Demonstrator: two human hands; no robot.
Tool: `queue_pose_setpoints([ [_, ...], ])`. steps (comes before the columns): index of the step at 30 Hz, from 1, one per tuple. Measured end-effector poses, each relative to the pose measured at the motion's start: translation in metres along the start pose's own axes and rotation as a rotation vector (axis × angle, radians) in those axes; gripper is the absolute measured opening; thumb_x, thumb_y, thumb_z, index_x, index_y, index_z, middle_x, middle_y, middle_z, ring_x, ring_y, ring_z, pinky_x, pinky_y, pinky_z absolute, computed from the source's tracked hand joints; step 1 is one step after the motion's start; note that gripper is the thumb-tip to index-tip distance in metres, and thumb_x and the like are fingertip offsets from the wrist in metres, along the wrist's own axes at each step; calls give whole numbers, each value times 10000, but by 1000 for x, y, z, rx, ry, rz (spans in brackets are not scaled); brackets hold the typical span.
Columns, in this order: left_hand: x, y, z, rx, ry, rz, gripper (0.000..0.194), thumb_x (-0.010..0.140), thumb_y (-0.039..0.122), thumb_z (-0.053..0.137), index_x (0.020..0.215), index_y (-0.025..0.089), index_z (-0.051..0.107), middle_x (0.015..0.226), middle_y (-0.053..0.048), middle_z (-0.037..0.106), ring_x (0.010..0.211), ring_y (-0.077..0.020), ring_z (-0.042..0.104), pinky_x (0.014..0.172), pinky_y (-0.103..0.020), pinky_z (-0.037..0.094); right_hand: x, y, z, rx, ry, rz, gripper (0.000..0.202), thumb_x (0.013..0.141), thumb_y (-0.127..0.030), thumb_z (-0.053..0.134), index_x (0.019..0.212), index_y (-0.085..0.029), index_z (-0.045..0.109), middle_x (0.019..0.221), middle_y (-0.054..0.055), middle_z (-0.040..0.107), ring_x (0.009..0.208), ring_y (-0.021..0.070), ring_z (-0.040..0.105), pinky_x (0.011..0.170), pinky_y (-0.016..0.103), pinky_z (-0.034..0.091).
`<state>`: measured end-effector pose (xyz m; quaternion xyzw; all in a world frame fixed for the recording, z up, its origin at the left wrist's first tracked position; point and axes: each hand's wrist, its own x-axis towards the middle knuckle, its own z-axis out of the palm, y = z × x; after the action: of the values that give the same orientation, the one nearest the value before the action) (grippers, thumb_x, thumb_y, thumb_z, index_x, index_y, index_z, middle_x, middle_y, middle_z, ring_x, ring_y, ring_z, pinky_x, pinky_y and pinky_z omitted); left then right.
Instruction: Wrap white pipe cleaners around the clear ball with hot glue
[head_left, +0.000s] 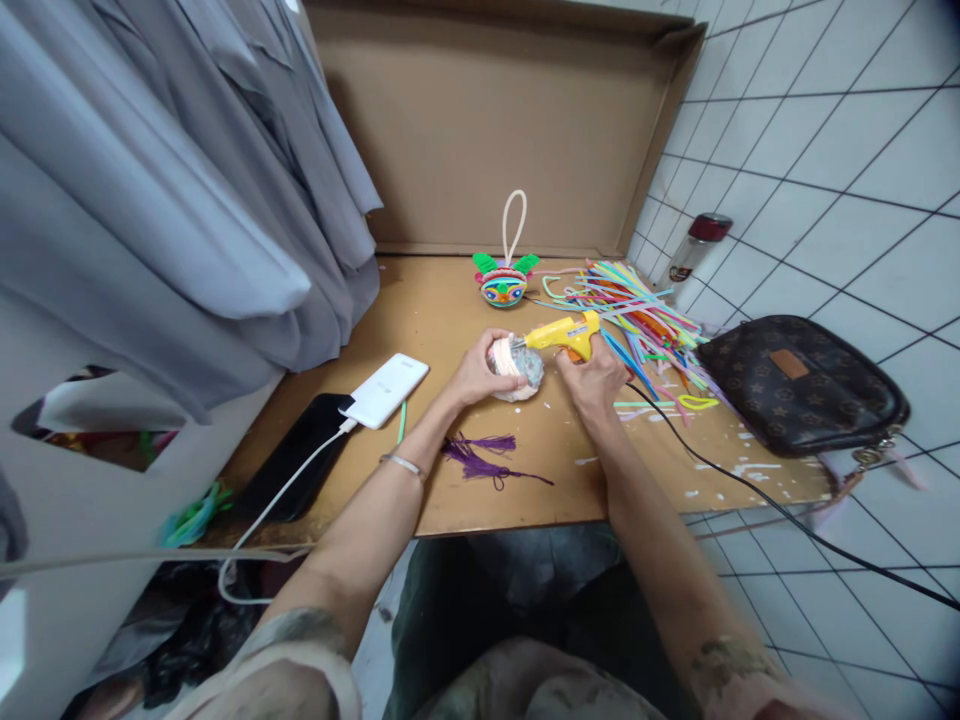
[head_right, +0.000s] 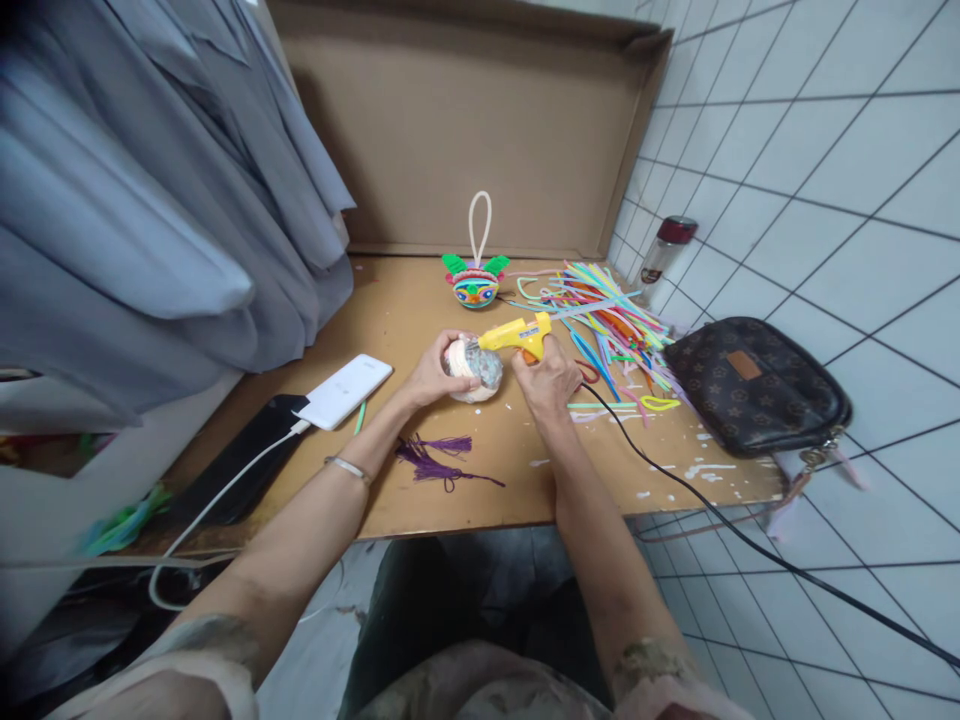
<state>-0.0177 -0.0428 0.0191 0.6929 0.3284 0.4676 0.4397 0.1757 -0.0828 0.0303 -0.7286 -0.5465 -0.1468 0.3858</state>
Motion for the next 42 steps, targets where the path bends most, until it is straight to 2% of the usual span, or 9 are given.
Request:
queue_pose_setpoints([
  [8,0,3,0,10,9,-16,802,455,408,869,1134,160,522,1134,-78,630,1005,-234,616,906,-356,516,0,0,-1,-12,4,10,305,766,-417,550,900,-176,681,785,82,700,725,222,608,640,293,339],
  [17,1,-1,-2,24,9,-2,789,476,401,869,1144,163,524,1137,-79,642,1005,-236,626,917,-371,525,1,0,-1,29,12,94,286,731,-412,552,887,-199,664,736,57,675,698,222,589,647,303,353],
  [24,0,1,-2,30,8,-3,785,477,426,863,1136,174,519,1154,-79,633,1053,-249,612,949,-375,503,1,0,-1,44,-26,48,327,755,-417,541,955,-195,675,791,64,711,703,215,600,653,300,350],
  [34,0,1,-1,39,8,-12,773,488,393,865,1147,174,525,1127,-65,646,1007,-231,627,915,-355,514,-2,0,0,22,-3,15,251,764,-395,586,891,-194,667,858,83,723,754,229,611,632,290,325],
  [42,-1,6,0,48,-12,-10,793,481,412,865,1159,176,530,1118,-59,649,980,-224,622,891,-346,514,-3,-4,-1,-1,4,64,275,774,-389,607,944,-178,656,856,88,722,760,234,611,622,288,305],
])
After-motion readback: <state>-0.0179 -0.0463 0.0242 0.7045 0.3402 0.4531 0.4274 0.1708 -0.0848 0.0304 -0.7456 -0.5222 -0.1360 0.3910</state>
